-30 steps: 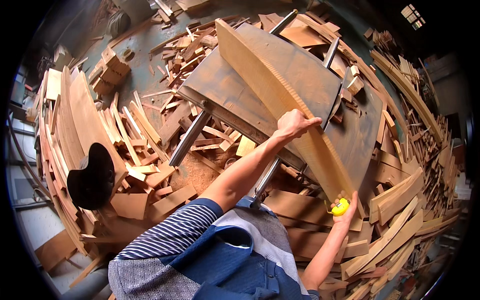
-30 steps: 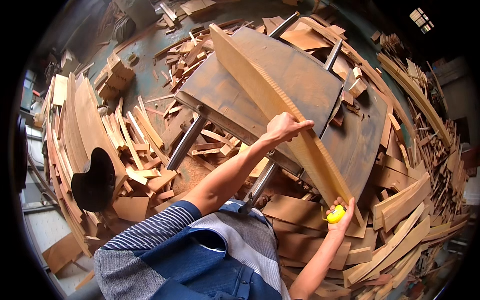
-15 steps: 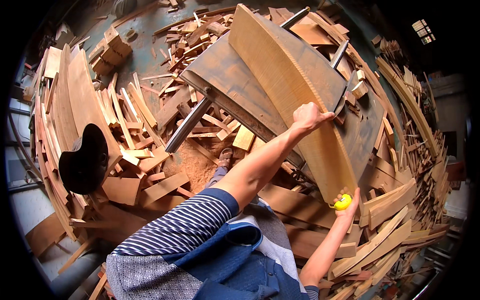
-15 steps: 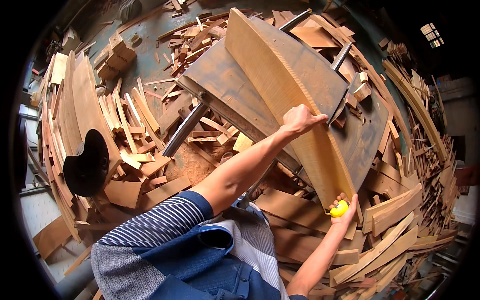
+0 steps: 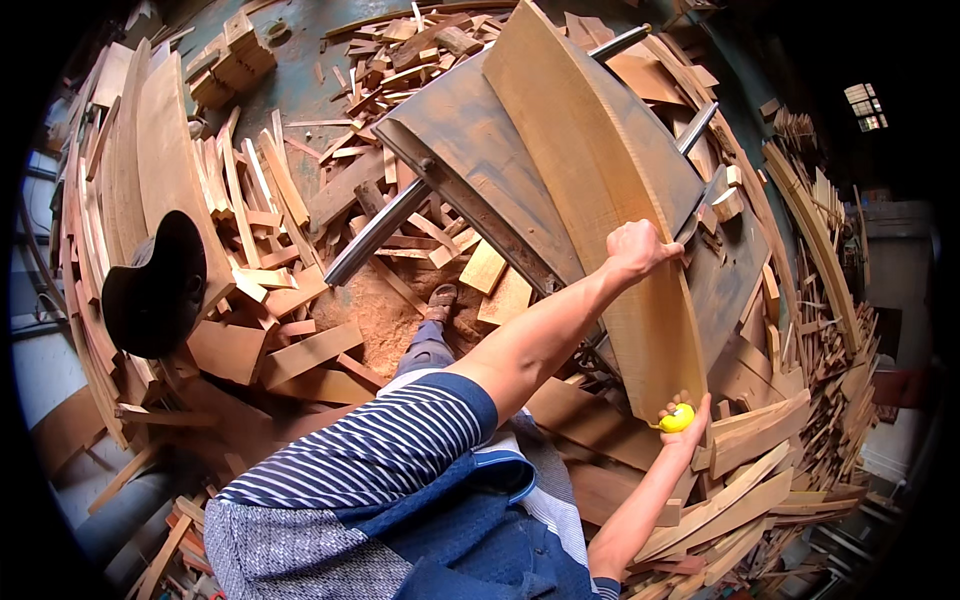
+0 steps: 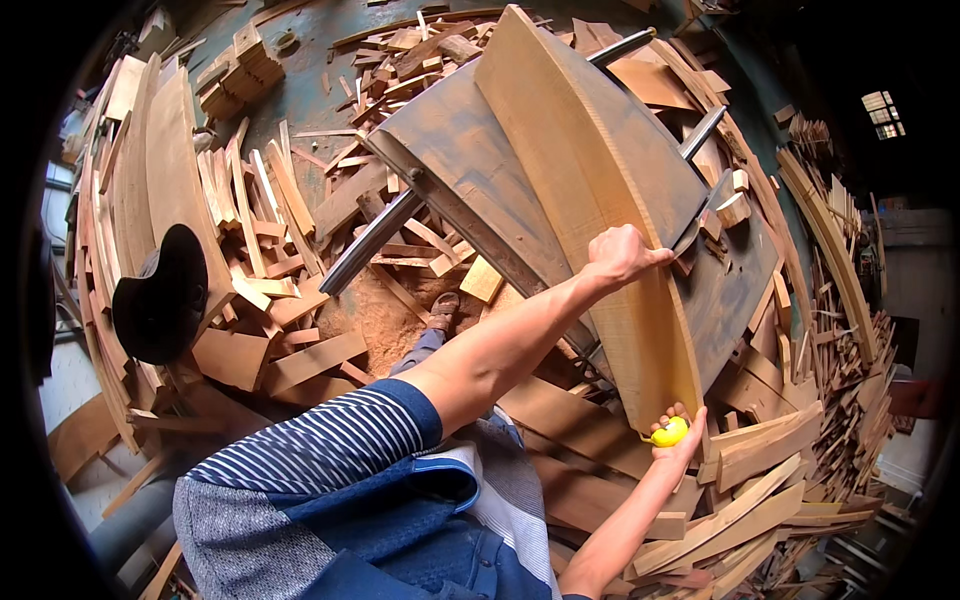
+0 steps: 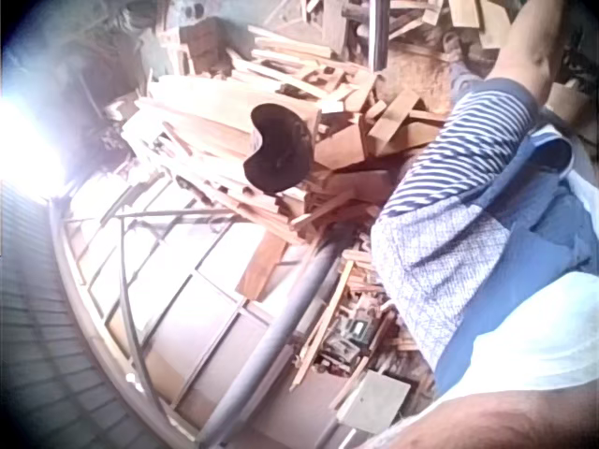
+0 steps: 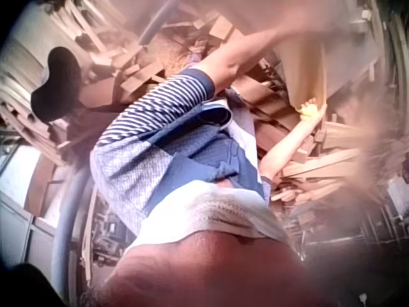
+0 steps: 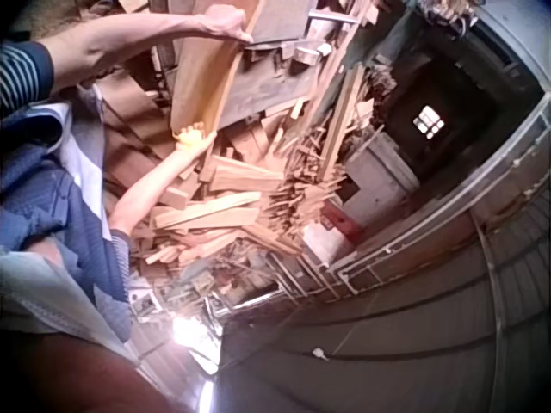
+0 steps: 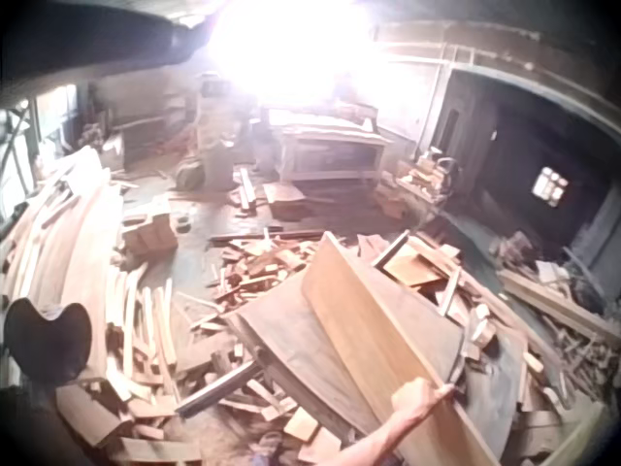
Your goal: The person measures several pieces of wood with a tape measure while standing at a woodworking machine.
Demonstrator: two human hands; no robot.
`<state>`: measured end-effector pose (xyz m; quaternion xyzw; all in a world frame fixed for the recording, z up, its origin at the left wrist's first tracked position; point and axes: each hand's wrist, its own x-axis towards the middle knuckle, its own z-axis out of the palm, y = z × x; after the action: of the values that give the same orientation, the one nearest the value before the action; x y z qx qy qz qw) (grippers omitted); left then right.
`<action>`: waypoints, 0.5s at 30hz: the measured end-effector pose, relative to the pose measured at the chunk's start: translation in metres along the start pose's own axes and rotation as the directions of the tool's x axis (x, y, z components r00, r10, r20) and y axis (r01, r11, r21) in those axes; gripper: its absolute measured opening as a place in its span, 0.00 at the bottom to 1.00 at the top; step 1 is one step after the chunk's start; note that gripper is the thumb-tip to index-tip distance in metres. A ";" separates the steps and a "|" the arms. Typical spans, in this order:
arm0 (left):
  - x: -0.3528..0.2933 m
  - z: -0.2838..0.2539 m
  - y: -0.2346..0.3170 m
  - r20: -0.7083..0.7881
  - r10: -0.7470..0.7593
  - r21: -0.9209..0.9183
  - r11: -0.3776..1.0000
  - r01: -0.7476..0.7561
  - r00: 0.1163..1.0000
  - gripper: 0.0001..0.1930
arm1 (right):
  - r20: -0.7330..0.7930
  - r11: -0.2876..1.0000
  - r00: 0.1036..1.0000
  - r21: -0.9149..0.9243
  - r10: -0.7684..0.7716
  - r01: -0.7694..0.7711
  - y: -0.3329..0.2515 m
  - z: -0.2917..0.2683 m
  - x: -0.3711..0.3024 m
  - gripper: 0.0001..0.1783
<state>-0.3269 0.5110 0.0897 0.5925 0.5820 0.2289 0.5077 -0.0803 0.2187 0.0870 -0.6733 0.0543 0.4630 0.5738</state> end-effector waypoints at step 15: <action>-0.002 0.003 -0.008 -0.054 0.038 -0.042 0.998 -0.041 0.998 0.33 | 0.024 1.000 1.000 -0.008 -0.016 0.017 0.002 -0.001 0.002 0.33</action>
<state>-0.3280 0.5064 0.0824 0.5864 0.5784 0.2672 0.5001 -0.0802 0.2182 0.0838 -0.6704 0.0400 0.4666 0.5755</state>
